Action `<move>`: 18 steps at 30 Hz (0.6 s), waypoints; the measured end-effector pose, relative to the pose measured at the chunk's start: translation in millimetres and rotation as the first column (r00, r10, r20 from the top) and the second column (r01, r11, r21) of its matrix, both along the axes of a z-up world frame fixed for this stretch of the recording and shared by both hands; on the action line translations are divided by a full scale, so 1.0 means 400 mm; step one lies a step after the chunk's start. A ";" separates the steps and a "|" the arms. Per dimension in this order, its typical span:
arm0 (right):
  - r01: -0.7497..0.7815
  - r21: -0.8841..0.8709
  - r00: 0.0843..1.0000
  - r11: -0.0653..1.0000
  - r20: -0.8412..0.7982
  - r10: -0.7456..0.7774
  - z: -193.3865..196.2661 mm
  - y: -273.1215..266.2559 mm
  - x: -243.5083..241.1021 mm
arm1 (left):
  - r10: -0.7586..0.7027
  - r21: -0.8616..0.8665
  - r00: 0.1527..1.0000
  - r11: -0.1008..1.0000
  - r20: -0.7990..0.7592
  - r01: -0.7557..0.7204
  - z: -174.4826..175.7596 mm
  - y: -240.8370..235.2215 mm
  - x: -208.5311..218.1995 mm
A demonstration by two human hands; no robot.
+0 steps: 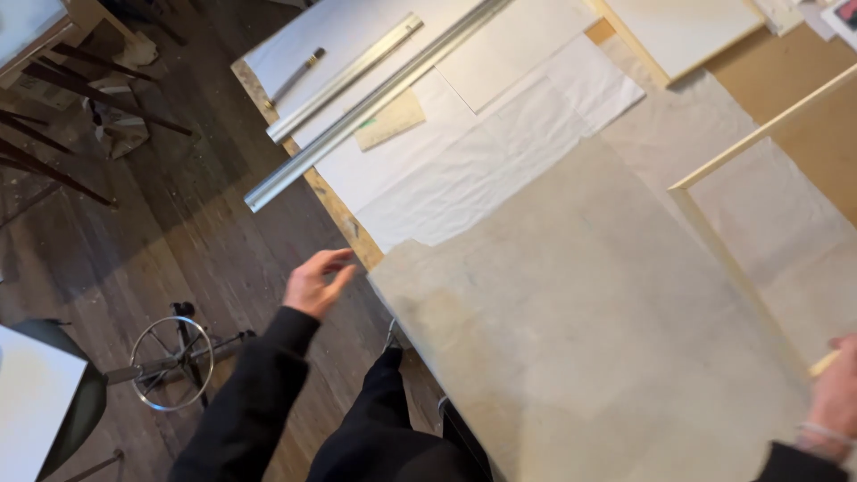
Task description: Measuring and cutting a sheet of glass using a straight edge and a glass cutter on a workbench.
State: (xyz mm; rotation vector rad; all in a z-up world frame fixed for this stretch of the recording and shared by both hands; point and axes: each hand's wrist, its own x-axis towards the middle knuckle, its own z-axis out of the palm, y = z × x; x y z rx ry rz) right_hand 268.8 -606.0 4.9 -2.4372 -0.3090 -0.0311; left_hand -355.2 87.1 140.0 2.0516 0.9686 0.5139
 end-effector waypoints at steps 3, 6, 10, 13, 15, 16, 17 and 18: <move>-0.015 0.262 0.979 0.965 0.202 -0.040 0.251 0.414 -0.292 | -0.030 -0.182 0.967 0.980 0.251 0.078 0.116 0.051 0.161; 0.018 0.344 0.972 0.939 0.213 -0.096 0.312 0.785 -0.458 | -0.053 -0.204 0.913 0.968 0.404 0.147 0.267 0.167 0.278; -0.044 0.360 0.958 0.932 0.280 -0.063 0.301 1.240 -0.664 | -0.023 -0.271 0.887 0.948 0.461 0.165 0.220 0.454 0.291; -0.009 0.398 0.969 0.917 0.230 -0.090 0.292 1.577 -0.809 | 0.078 -0.369 0.864 0.920 0.498 0.130 0.141 0.680 0.240; 0.048 0.505 0.994 0.862 0.065 -0.093 0.293 1.747 -0.919 | 0.157 -0.245 0.922 0.967 0.353 -0.070 0.064 0.785 0.175; 0.051 0.492 0.994 0.869 0.059 -0.092 0.292 1.814 -0.957 | 0.162 -0.258 0.925 0.963 0.344 -0.072 0.036 0.842 0.148; 0.071 0.512 0.997 0.856 -0.003 -0.081 0.288 1.878 -0.994 | 0.211 -0.195 0.933 0.968 0.290 -0.159 0.006 0.897 0.123; 0.093 0.530 0.996 0.843 -0.065 -0.069 0.283 1.939 -1.030 | 0.263 -0.125 0.935 0.963 0.237 -0.239 -0.026 0.949 0.101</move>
